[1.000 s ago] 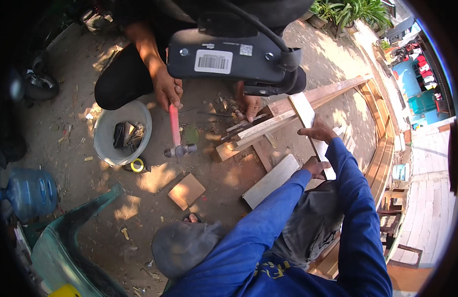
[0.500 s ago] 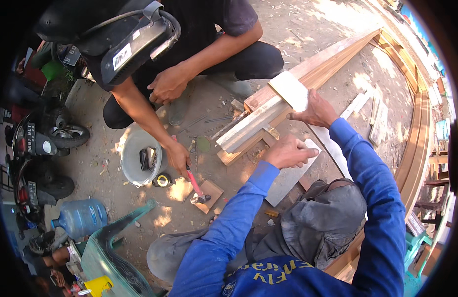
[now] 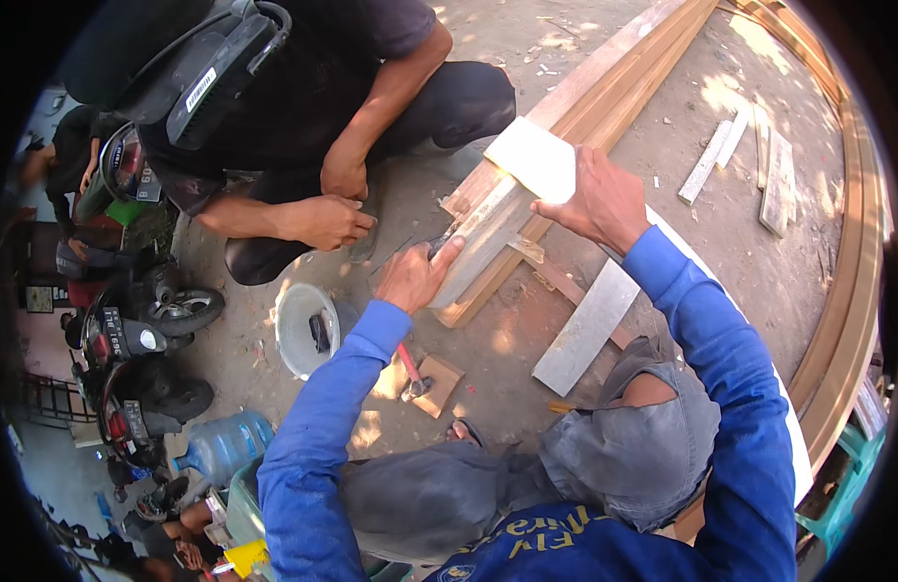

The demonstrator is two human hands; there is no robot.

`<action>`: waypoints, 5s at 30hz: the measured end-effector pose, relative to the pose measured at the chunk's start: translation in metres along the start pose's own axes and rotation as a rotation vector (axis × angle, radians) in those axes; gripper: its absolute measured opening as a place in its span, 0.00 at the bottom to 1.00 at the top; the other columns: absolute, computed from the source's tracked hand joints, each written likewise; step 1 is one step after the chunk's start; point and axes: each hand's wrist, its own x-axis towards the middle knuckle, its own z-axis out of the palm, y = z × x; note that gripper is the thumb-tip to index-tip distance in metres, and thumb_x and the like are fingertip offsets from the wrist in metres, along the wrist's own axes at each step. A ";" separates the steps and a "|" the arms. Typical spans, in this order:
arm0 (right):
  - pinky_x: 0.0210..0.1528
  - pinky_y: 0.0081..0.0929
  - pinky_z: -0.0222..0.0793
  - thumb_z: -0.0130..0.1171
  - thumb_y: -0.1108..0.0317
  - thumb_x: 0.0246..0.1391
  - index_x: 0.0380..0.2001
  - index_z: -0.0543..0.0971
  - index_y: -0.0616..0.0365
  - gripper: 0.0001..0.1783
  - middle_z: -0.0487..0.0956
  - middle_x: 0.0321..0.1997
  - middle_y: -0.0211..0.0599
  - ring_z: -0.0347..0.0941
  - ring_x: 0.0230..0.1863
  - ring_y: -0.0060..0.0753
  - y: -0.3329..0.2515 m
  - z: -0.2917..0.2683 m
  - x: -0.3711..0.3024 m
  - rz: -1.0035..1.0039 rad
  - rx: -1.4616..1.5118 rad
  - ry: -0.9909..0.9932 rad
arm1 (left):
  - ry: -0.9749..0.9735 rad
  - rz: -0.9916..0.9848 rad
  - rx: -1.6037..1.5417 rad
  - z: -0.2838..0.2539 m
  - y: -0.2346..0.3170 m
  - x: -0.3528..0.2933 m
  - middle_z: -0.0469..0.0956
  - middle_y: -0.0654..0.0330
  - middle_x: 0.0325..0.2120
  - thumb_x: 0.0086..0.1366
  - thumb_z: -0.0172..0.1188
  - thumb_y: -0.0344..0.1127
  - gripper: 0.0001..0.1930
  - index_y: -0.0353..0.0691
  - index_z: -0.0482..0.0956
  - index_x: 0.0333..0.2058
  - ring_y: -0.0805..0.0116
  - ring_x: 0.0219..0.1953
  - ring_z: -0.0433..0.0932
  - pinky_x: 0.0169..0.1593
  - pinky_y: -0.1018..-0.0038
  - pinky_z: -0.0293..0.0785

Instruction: The person constructs a large wooden frame, measuring wood pieces, hammering nails, and positioning planks on the ground.

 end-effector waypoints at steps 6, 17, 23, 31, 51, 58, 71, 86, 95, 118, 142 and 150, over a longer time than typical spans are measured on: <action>0.43 0.43 0.78 0.70 0.32 0.41 0.52 0.72 0.69 0.51 0.80 0.46 0.51 0.80 0.47 0.49 -0.006 0.000 0.001 -0.007 0.009 0.017 | 0.259 0.141 0.124 0.009 -0.011 0.002 0.81 0.33 0.28 0.67 0.48 0.71 0.41 0.28 0.83 0.31 0.33 0.38 0.81 0.43 0.47 0.76; 0.43 0.43 0.78 0.70 0.34 0.41 0.53 0.71 0.69 0.50 0.80 0.46 0.51 0.81 0.47 0.49 -0.004 0.003 0.000 0.009 -0.006 0.029 | 0.238 0.135 0.162 0.009 -0.006 0.000 0.81 0.34 0.30 0.67 0.49 0.70 0.40 0.29 0.84 0.32 0.34 0.38 0.82 0.43 0.48 0.76; 0.43 0.41 0.79 0.68 0.37 0.43 0.51 0.73 0.69 0.46 0.80 0.45 0.51 0.81 0.46 0.49 -0.005 -0.002 0.000 0.043 0.002 -0.001 | 0.247 0.133 0.110 0.007 -0.004 -0.001 0.81 0.33 0.30 0.67 0.48 0.71 0.42 0.28 0.84 0.32 0.33 0.38 0.81 0.45 0.49 0.76; 0.41 0.43 0.79 0.66 0.36 0.42 0.50 0.74 0.70 0.46 0.80 0.44 0.53 0.82 0.43 0.50 -0.002 0.001 0.000 0.048 0.013 0.008 | 0.103 0.058 0.022 -0.005 -0.007 0.005 0.82 0.34 0.31 0.65 0.47 0.74 0.44 0.30 0.85 0.37 0.38 0.40 0.82 0.48 0.50 0.75; 0.66 0.49 0.62 0.51 0.44 0.67 0.68 0.65 0.60 0.37 0.70 0.64 0.58 0.68 0.65 0.58 0.135 -0.088 -0.200 0.333 -0.137 0.100 | -0.041 -0.163 -0.630 -0.014 -0.169 -0.044 0.75 0.47 0.59 0.69 0.41 0.75 0.47 0.34 0.71 0.64 0.53 0.59 0.76 0.60 0.63 0.69; 0.66 0.48 0.62 0.44 0.42 0.70 0.68 0.66 0.58 0.36 0.69 0.65 0.56 0.67 0.66 0.56 0.113 -0.076 -0.224 0.321 -0.138 0.105 | 0.047 -0.423 -0.894 0.066 -0.280 -0.080 0.75 0.51 0.58 0.70 0.50 0.67 0.41 0.36 0.67 0.66 0.57 0.57 0.76 0.57 0.61 0.73; 0.58 0.44 0.66 0.43 0.47 0.71 0.66 0.68 0.64 0.33 0.71 0.59 0.60 0.70 0.58 0.56 0.134 -0.075 -0.225 0.293 -0.081 0.031 | 0.713 -0.809 -0.335 0.195 -0.366 -0.102 0.75 0.45 0.50 0.48 0.75 0.53 0.35 0.40 0.76 0.51 0.44 0.52 0.77 0.56 0.55 0.74; 0.64 0.44 0.63 0.42 0.47 0.72 0.68 0.66 0.58 0.32 0.67 0.68 0.52 0.67 0.64 0.51 0.173 -0.087 -0.207 0.146 -0.131 0.154 | 0.984 -0.883 -0.590 0.207 -0.336 -0.086 0.81 0.51 0.41 0.52 0.70 0.46 0.32 0.36 0.73 0.53 0.46 0.41 0.81 0.52 0.59 0.77; 0.53 0.42 0.69 0.50 0.38 0.64 0.59 0.73 0.66 0.39 0.75 0.54 0.51 0.74 0.48 0.45 -0.179 -0.086 -0.060 -0.624 0.089 -0.123 | 0.764 -0.152 -2.653 0.203 -0.312 -0.168 0.81 0.50 0.44 0.65 0.60 0.55 0.24 0.40 0.77 0.47 0.42 0.48 0.78 0.53 0.50 0.77; 0.53 0.46 0.75 0.59 0.54 0.58 0.45 0.83 0.51 0.17 0.83 0.46 0.46 0.80 0.50 0.51 -0.264 0.205 0.144 -0.857 -0.678 -0.770 | 0.858 -0.532 -1.955 0.131 -0.374 -0.149 0.82 0.60 0.32 0.72 0.55 0.51 0.19 0.40 0.79 0.41 0.73 0.25 0.80 0.25 0.76 0.79; 0.53 0.47 0.75 0.58 0.58 0.53 0.44 0.80 0.63 0.21 0.82 0.43 0.60 0.80 0.49 0.57 -0.238 0.331 0.128 -0.826 -0.653 -0.966 | 0.941 -0.508 -1.823 0.093 -0.368 -0.159 0.83 0.54 0.44 0.74 0.53 0.45 0.16 0.37 0.77 0.47 0.70 0.37 0.82 0.37 0.75 0.81; 0.50 0.45 0.77 0.58 0.53 0.51 0.39 0.81 0.49 0.17 0.84 0.42 0.48 0.80 0.46 0.56 -0.193 0.338 0.164 -0.691 -0.473 -0.760 | 0.856 -0.075 -2.190 0.054 -0.359 -0.153 0.79 0.46 0.52 0.76 0.49 0.44 0.16 0.38 0.75 0.48 0.57 0.41 0.85 0.38 0.65 0.87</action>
